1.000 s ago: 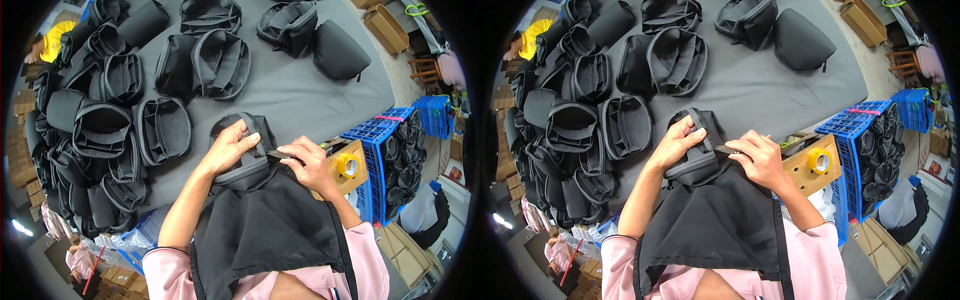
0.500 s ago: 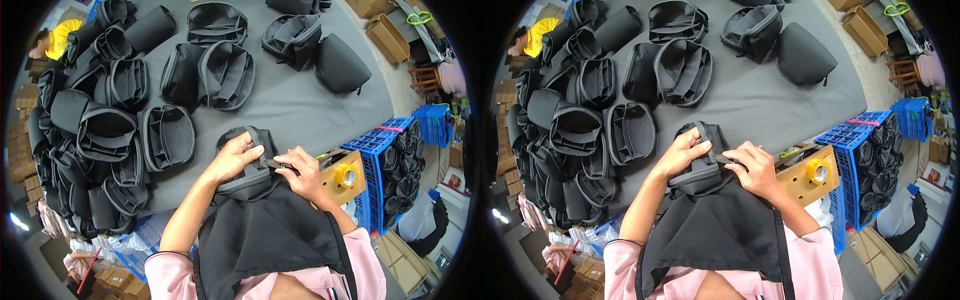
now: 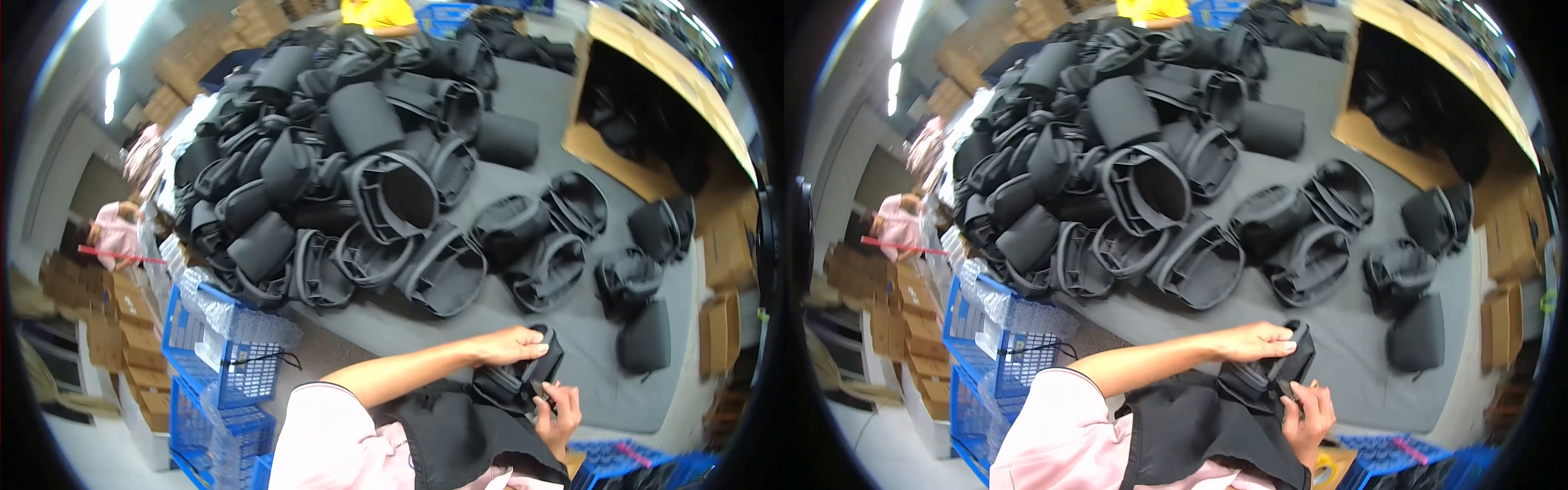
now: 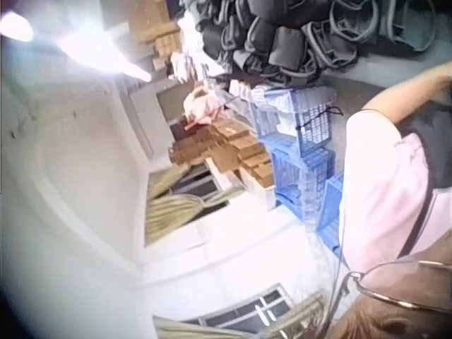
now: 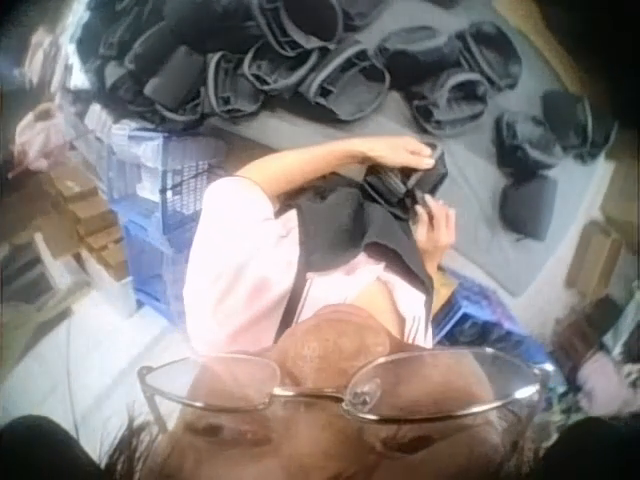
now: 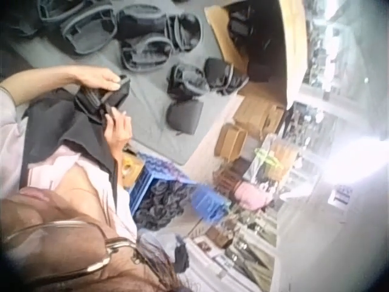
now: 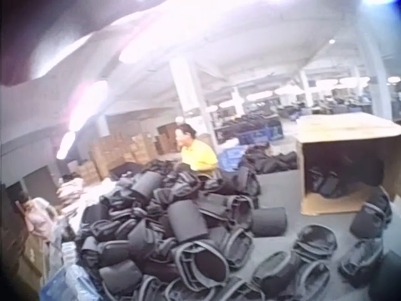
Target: Trim excess thread and sort padded black industrial components in a factory setting.
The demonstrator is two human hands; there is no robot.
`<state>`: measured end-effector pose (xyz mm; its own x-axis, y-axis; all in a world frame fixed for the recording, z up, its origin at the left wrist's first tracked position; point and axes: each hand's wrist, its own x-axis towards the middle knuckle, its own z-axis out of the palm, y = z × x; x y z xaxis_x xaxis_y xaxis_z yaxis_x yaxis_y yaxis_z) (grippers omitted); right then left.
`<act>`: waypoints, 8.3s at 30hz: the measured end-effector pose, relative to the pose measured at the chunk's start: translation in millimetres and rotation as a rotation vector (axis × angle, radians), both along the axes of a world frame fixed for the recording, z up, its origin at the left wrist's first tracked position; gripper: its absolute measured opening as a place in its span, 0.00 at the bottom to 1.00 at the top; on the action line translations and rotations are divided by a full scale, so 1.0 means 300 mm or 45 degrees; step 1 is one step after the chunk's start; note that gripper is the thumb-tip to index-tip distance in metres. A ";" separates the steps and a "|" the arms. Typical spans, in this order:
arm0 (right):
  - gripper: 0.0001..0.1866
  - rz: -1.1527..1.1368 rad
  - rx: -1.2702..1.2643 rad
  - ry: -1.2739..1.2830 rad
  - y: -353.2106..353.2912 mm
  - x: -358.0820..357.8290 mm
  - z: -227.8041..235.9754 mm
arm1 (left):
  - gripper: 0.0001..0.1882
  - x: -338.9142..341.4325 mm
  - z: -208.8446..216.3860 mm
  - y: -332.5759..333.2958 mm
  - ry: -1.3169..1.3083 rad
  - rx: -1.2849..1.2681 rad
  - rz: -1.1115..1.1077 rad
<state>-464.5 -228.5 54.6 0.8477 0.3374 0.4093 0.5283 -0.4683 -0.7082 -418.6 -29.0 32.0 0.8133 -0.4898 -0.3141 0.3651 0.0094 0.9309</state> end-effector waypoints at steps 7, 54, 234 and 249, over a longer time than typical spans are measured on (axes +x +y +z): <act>0.06 0.131 0.194 0.069 0.008 0.064 -0.013 | 0.19 -0.110 0.084 0.089 0.056 0.115 0.439; 0.13 -0.206 1.117 1.171 0.016 0.308 -0.151 | 0.30 -0.019 0.608 -0.234 -0.835 -0.073 -0.243; 0.09 0.201 -0.008 0.750 -0.015 0.053 -0.246 | 0.12 -0.155 -0.070 0.017 -0.673 0.837 0.020; 0.11 0.080 0.360 0.937 -0.026 0.034 -0.215 | 0.09 -0.138 -0.132 0.046 0.766 -0.245 -0.138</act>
<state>-454.2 -236.2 -10.0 0.9169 0.3602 -0.1718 -0.1026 -0.2033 -0.9737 -460.0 -15.3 -7.7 0.4648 -0.6524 -0.5986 0.8315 0.0893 0.5483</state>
